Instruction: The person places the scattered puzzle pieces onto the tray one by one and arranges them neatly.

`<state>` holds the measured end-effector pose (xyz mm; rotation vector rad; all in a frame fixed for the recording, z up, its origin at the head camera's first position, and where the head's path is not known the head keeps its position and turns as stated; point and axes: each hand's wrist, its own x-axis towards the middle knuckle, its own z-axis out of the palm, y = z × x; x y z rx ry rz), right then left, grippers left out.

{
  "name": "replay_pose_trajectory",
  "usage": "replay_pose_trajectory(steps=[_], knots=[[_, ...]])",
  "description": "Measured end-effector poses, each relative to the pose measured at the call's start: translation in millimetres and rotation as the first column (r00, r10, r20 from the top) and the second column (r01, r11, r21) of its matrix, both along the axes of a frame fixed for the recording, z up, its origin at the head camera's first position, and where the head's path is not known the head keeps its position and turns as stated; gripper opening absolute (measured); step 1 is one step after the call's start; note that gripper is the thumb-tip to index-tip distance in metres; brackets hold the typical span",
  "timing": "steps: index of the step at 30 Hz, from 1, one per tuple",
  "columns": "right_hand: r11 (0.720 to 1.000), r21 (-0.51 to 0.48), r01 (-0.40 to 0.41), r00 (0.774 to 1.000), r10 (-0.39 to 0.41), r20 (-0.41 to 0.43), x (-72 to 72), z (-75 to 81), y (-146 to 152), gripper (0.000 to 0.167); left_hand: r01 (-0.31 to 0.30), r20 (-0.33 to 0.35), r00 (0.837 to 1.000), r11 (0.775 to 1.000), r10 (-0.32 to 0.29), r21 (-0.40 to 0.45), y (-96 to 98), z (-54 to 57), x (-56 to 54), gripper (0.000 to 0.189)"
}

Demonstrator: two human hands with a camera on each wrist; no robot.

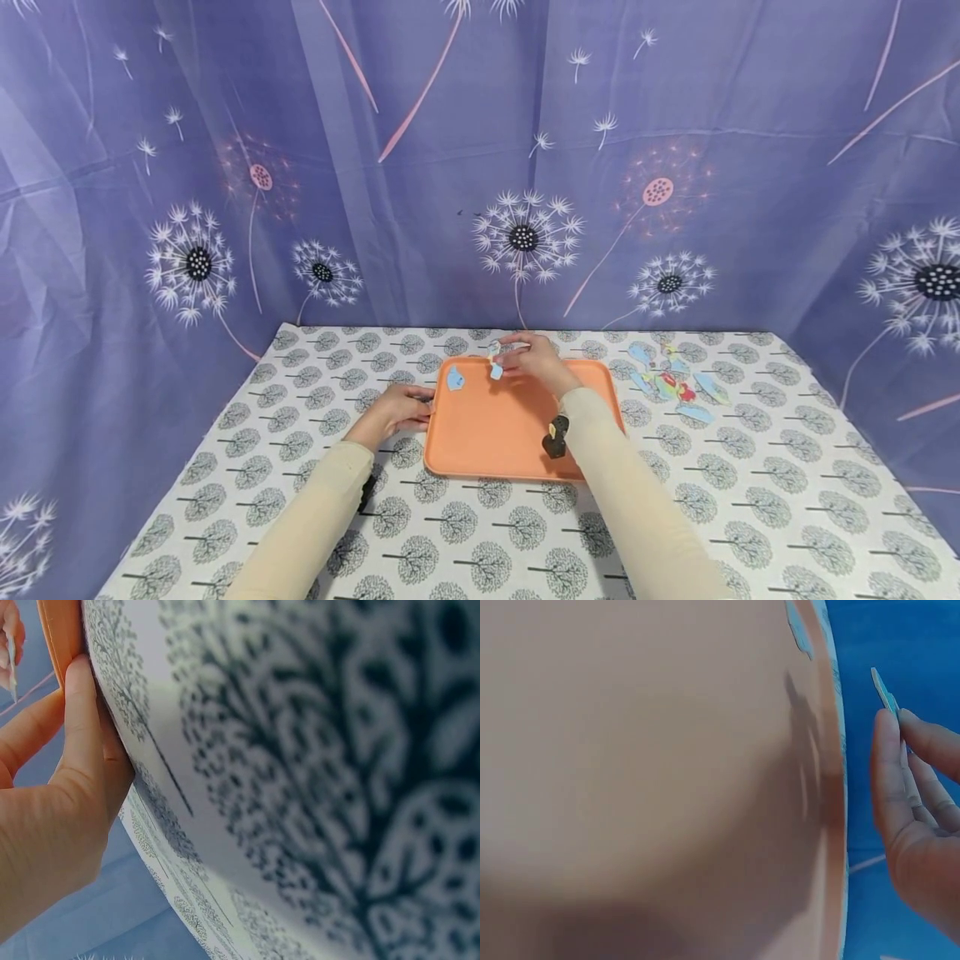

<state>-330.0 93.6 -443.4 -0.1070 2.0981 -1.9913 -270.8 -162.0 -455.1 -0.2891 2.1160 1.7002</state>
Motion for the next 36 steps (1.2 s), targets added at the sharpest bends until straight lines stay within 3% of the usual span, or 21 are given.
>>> replay_pose_trajectory(steps=[10,19,36], knots=[[0.999,0.003,0.037,0.997,-0.037,0.071,-0.3,-12.4,-26.5,0.042,-0.002,0.004,1.000,1.000,0.002,0.006,-1.1,-0.1,-0.1,0.043],[1.000,-0.011,0.001,0.997,0.000,0.076,3.5,-20.9,-41.2,0.041,0.004,-0.004,1.000,1.000,-0.004,-0.006,-0.6,-0.9,-0.1,0.043],[0.983,0.183,0.025,1.000,-0.026,0.004,5.9,-17.8,-46.6,0.031,0.005,-0.009,1.000,1.000,-0.005,0.008,-0.2,-0.6,-0.3,0.043]])
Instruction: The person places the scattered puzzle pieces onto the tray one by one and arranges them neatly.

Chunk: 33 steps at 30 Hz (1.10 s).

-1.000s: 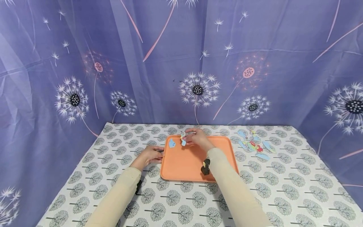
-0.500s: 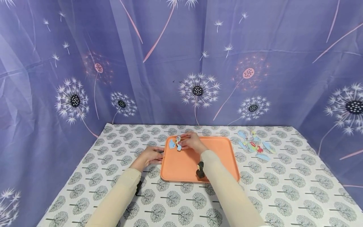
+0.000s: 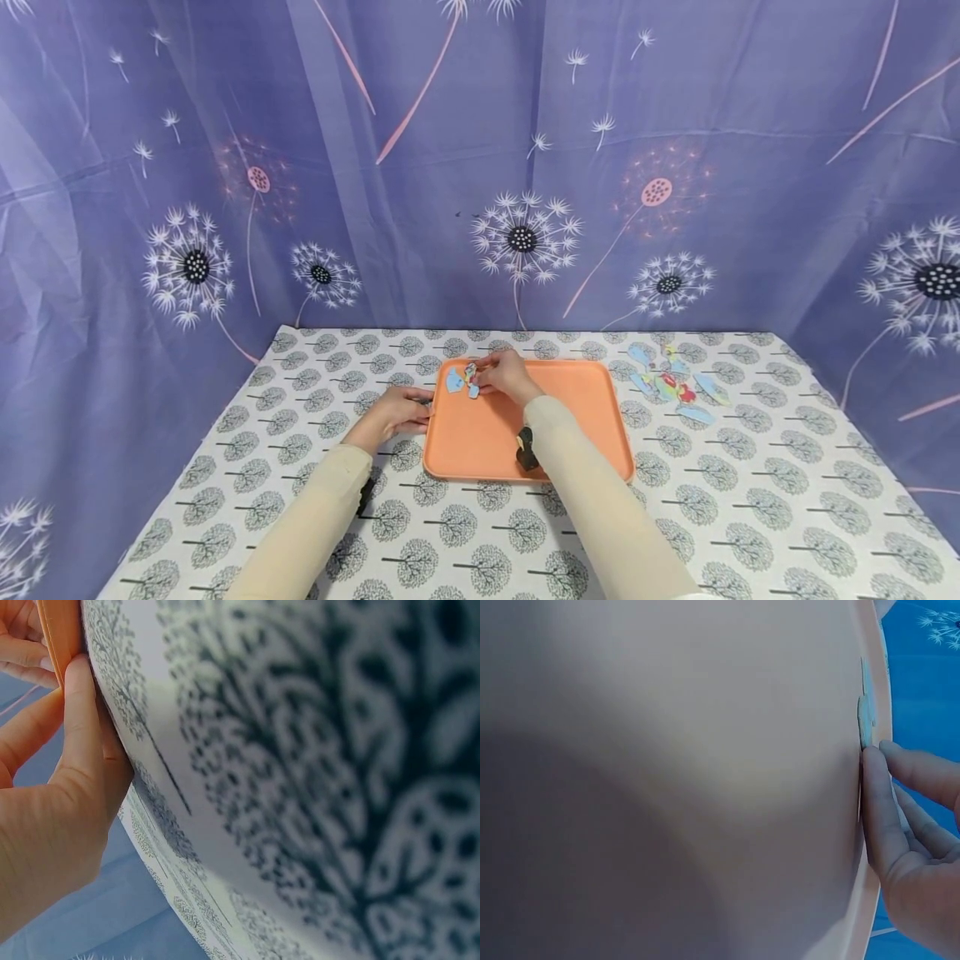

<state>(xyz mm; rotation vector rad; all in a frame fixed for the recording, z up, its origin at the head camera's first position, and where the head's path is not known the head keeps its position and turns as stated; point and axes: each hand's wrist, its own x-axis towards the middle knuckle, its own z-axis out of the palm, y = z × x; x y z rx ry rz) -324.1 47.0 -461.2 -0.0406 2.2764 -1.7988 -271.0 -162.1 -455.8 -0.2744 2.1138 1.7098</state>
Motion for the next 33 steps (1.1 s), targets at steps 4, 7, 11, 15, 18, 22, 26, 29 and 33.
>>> replay_pose_trajectory(steps=[4,7,11,15,18,22,26,29,33], knots=[[1.000,0.018,0.008,1.000,-0.008,0.000,-0.4,-0.4,0.8,0.030,0.001,0.000,1.000,1.000,-0.001,-0.005,0.6,-0.5,-0.2,0.043],[1.000,0.021,0.014,1.000,-0.014,-0.004,-0.2,-0.1,2.5,0.030,-0.001,0.003,1.000,1.000,0.001,-0.007,0.9,-1.2,-0.4,0.043],[1.000,0.002,0.018,1.000,-0.018,-0.004,0.5,2.2,6.3,0.032,-0.003,0.001,1.000,1.000,0.003,-0.008,0.8,-0.7,0.0,0.042],[1.000,-0.019,0.023,1.000,-0.022,0.002,-0.7,6.0,11.9,0.032,-0.003,-0.005,1.000,1.000,0.003,-0.005,0.9,0.4,0.9,0.043],[0.999,-0.014,0.033,0.999,-0.033,0.001,-3.3,9.8,18.9,0.031,-0.003,-0.010,1.000,1.000,0.003,-0.008,0.8,-0.2,1.0,0.044],[0.999,-0.037,0.032,0.999,-0.032,-0.013,-5.9,17.3,32.8,0.031,-0.003,-0.012,1.000,1.000,0.002,-0.021,-0.1,-2.0,1.2,0.043],[0.999,-0.038,0.020,0.997,-0.022,-0.073,-6.5,25.4,48.1,0.030,-0.004,-0.013,1.000,1.000,0.003,-0.027,-0.3,-2.4,1.5,0.043],[0.999,-0.015,0.037,0.992,-0.039,-0.124,-6.5,31.2,61.4,0.029,0.000,-0.016,1.000,1.000,0.000,-0.021,0.0,-1.5,1.7,0.043],[0.998,-0.005,0.064,0.985,-0.064,-0.162,-5.0,38.2,82.3,0.029,0.007,-0.011,1.000,1.000,-0.007,-0.010,-0.1,-1.1,1.4,0.044]])
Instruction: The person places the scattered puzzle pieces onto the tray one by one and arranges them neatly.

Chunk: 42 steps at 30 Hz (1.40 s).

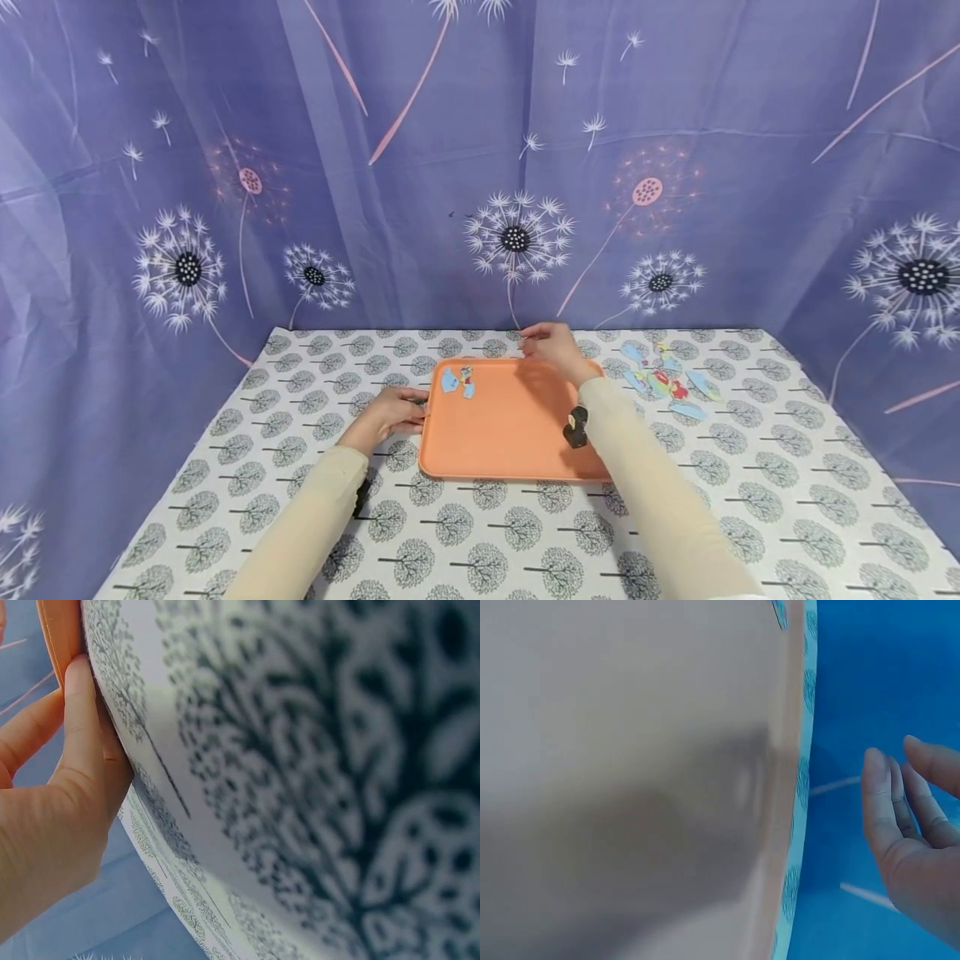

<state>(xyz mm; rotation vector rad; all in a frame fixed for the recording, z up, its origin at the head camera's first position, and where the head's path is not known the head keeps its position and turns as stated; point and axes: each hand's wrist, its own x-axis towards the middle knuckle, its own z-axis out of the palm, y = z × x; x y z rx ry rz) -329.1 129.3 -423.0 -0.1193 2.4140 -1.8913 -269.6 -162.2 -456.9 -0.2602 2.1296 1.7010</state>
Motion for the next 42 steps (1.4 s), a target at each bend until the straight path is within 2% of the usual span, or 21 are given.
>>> replay_pose_trajectory(steps=[7,16,23,26,30,33,42], knots=[[0.998,0.063,0.031,0.999,-0.031,0.011,7.4,8.5,39.1,0.033,-0.010,0.008,1.000,1.000,0.010,-0.003,1.8,1.3,-1.0,0.043],[0.998,0.057,0.032,0.999,-0.032,-0.001,15.5,4.5,102.0,0.041,-0.007,0.009,1.000,1.000,0.007,-0.006,0.2,-0.4,-2.7,0.043],[0.994,0.112,0.020,0.999,-0.024,0.032,27.7,-0.1,141.0,0.047,-0.012,0.007,1.000,1.000,0.012,0.004,-2.5,0.0,-0.1,0.045],[0.982,0.186,0.028,0.997,-0.041,0.070,31.6,-3.4,155.0,0.052,-0.008,0.007,1.000,1.000,0.008,0.006,-2.1,0.4,-0.1,0.045],[0.962,0.269,0.044,0.990,-0.079,0.119,34.7,-9.5,171.4,0.055,-0.008,0.010,1.000,1.000,0.008,0.008,-0.5,-0.3,-0.7,0.044],[0.961,0.274,0.048,0.987,-0.088,0.134,37.0,-12.9,179.5,0.056,-0.015,0.015,1.000,1.000,0.015,0.002,0.2,-0.4,-0.3,0.044],[0.942,0.334,0.014,0.989,-0.062,0.134,46.2,-22.6,191.8,0.055,-0.018,0.002,1.000,1.000,0.018,-0.008,0.6,0.1,1.0,0.043]])
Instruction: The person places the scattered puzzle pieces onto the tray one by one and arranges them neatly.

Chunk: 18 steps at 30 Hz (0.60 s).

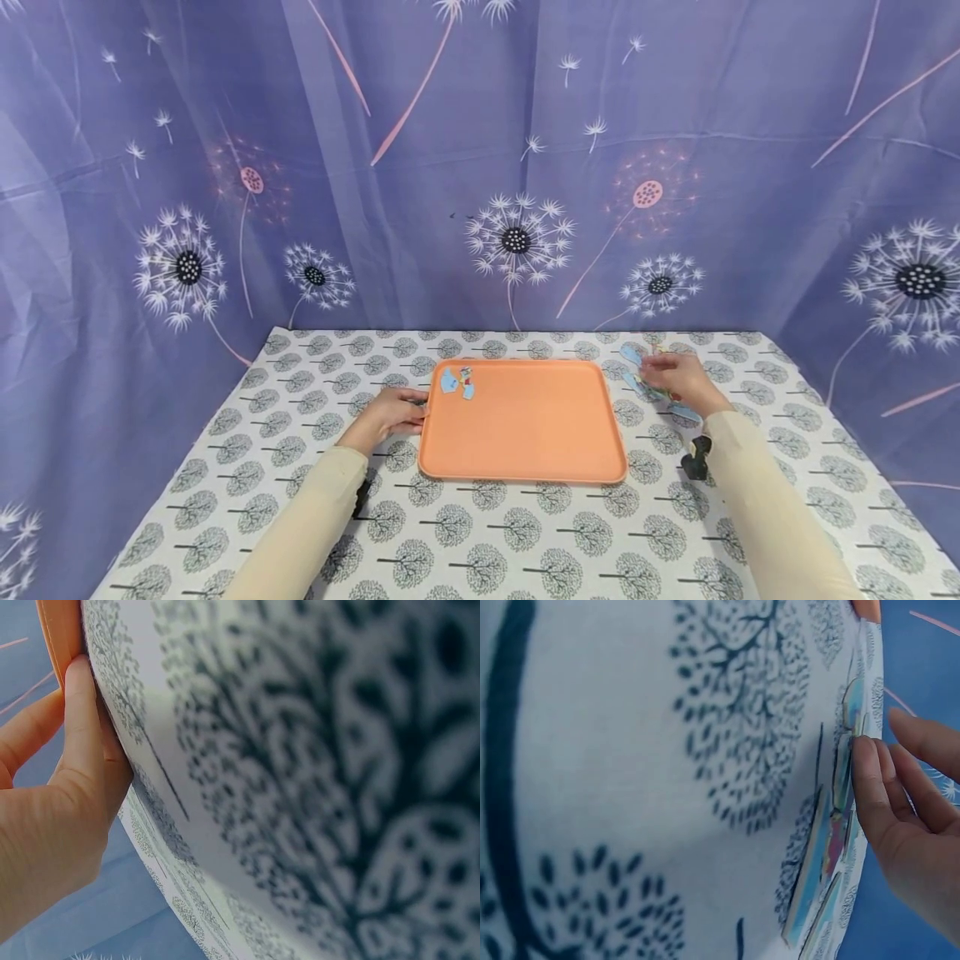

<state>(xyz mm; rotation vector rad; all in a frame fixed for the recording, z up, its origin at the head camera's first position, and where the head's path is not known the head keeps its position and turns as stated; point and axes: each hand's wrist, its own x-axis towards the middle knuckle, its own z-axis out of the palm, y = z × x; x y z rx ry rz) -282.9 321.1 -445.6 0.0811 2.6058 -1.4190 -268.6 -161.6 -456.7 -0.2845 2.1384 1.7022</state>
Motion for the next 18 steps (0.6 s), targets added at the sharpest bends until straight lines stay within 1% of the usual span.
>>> replay_pose_trajectory(steps=[2,7,11,15,18], knots=[[1.000,0.010,-0.022,1.000,0.022,0.000,1.0,-2.1,1.1,0.055,0.002,-0.003,1.000,1.000,-0.002,-0.001,0.0,0.0,-0.1,0.043],[0.999,0.023,-0.025,1.000,0.025,-0.002,0.2,-6.7,-0.3,0.055,0.008,-0.004,1.000,1.000,-0.008,-0.001,-0.4,0.1,0.1,0.043],[0.998,0.052,-0.044,0.999,0.044,-0.001,-0.1,-7.2,-2.9,0.055,0.007,-0.003,1.000,1.000,-0.007,0.001,-0.8,-0.2,-0.5,0.043],[0.996,0.059,-0.064,0.998,0.062,0.022,-1.4,-7.4,-3.4,0.054,0.009,-0.008,1.000,1.000,-0.009,0.003,-0.9,-1.4,-1.4,0.043],[0.995,0.072,-0.066,0.998,0.065,0.011,-3.0,-7.8,-3.8,0.051,0.012,-0.003,1.000,1.000,-0.012,0.003,-0.8,-0.6,-2.4,0.044]])
